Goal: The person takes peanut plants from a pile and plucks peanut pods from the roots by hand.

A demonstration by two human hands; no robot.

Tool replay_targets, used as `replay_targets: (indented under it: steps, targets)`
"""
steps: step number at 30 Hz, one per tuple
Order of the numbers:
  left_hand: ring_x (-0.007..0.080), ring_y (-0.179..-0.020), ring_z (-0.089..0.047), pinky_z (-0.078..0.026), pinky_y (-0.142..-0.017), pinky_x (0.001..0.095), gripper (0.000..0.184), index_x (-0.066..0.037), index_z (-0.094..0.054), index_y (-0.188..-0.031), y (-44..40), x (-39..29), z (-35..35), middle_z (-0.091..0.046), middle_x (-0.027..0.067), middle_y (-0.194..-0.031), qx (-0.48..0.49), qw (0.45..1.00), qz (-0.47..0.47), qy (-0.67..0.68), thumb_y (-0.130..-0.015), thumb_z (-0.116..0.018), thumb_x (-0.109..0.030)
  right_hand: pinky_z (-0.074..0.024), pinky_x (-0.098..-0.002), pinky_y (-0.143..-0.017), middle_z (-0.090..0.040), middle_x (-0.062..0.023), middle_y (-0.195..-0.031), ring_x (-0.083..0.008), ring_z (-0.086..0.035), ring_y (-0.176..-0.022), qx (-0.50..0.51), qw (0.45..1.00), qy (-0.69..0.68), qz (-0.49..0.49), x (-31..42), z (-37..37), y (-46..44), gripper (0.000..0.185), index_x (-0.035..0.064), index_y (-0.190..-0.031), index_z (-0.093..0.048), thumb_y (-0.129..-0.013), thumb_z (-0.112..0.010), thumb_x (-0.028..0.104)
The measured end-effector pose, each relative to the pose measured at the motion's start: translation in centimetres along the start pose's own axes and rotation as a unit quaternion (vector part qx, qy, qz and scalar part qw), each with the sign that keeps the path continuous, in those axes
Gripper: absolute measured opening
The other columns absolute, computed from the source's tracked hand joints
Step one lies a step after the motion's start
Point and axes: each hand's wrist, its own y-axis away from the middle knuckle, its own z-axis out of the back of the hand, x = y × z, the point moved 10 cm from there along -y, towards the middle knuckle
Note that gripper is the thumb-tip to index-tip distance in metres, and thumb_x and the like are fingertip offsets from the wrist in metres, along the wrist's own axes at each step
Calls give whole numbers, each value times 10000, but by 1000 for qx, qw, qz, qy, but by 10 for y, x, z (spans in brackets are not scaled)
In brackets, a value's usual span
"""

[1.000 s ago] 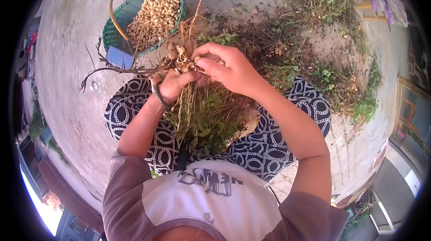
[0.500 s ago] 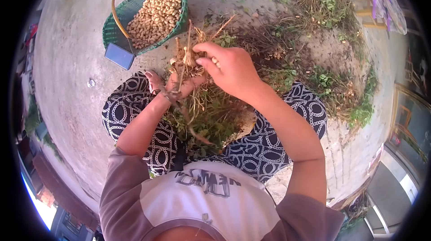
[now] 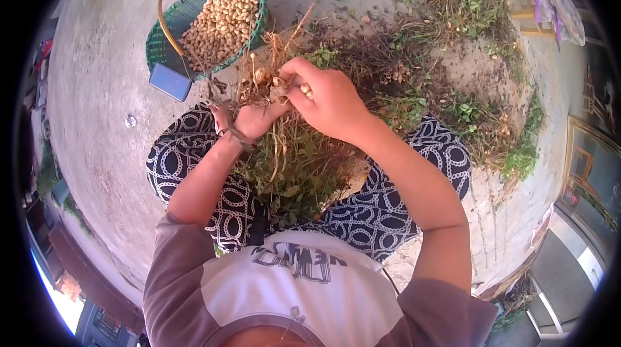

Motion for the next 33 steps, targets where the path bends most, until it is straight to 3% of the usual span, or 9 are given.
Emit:
replay_targets:
  steps: [2, 3, 12, 15, 17, 20, 22, 26, 33]
  targets:
    - [193, -887, -629, -497, -828, 333, 263, -64, -623, -1115, 5, -30, 9, -670, 69, -981, 14, 999, -38, -37, -866, -639, -148, -510, -380, -642, -692, -163, -887, -309, -683, -759, 45, 990, -94, -94, -9, -4, 1, 216, 59, -1080, -536, -886, -608, 121]
    - [167, -918, -618, -482, -870, 332, 284, -75, -621, -1135, 4, -29, 12, -668, 54, -1013, -2, 990, 118, 79, -867, -640, -170, -508, -384, -649, -700, -159, -882, -307, -688, -763, 56, 987, -94, -116, -16, -6, 2, 235, 48, -1095, -530, -900, -617, 148]
    - [237, -1068, -615, -479, -919, 365, 387, -45, -598, -1193, 7, -27, 11, -664, 108, -1128, -9, 994, 10, -105, -863, -684, -229, -505, -390, -653, -702, -144, -873, -327, -687, -803, 42, 997, 52, -30, 2, -1, -4, 240, 76, -1085, -532, -894, -639, 174]
    - [234, -1066, -617, -479, -926, 361, 381, -55, -601, -1208, 6, -7, 8, -656, 108, -1158, -6, 999, 16, -49, -867, -677, -207, -474, -351, -590, -667, -102, -736, -252, -660, -658, 20, 999, 13, 30, 2, -4, -3, 207, 66, -1067, -522, -915, -620, 168]
    - [221, -1053, -625, -488, -916, 351, 372, -65, -604, -1215, 4, 3, 11, -654, 105, -1172, -35, 999, 7, -34, -869, -672, -182, -419, -311, -542, -583, -51, -658, -165, -559, -574, 65, 984, -133, -100, -14, -10, 1, 183, 52, -1057, -514, -933, -598, 157]
    - [157, -969, -656, -526, -835, 301, 319, -53, -630, -1171, 8, -23, 10, -689, 88, -1098, -23, 958, -105, -265, -860, -667, -115, -298, -231, -476, -455, 17, -622, -48, -372, -531, 111, 938, -284, -168, -22, -21, 5, 134, 29, -1057, -504, -976, -536, 131]
    - [139, -924, -665, -534, -798, 285, 298, -38, -640, -1147, 4, 18, 5, -704, 81, -1050, 18, 998, 59, -21, -858, -666, -108, -309, -217, -460, -491, 0, -641, -49, -392, -520, 136, 900, -363, -197, -22, -26, 9, 137, 28, -1091, -512, -990, -505, 121]
    - [145, -881, -672, -529, -796, 294, 280, -33, -652, -1115, 2, 1, 37, -716, 67, -987, -113, 985, 117, 60, -843, -672, -99, -275, -207, -434, -518, -14, -640, -56, -399, -498, 163, 848, -468, -187, -15, -30, 12, 172, 35, -1097, -521, -988, -504, 166]
    - [235, -922, -652, -514, -788, 344, 360, -48, -636, -1126, 9, -21, 32, -686, 89, -1035, -149, 981, -116, -48, -786, -724, -129, -312, -204, -432, -540, -43, -692, -72, -402, -496, 87, 844, -505, -161, -16, -14, 3, 280, 16, -944, -563, -1020, -416, 242]
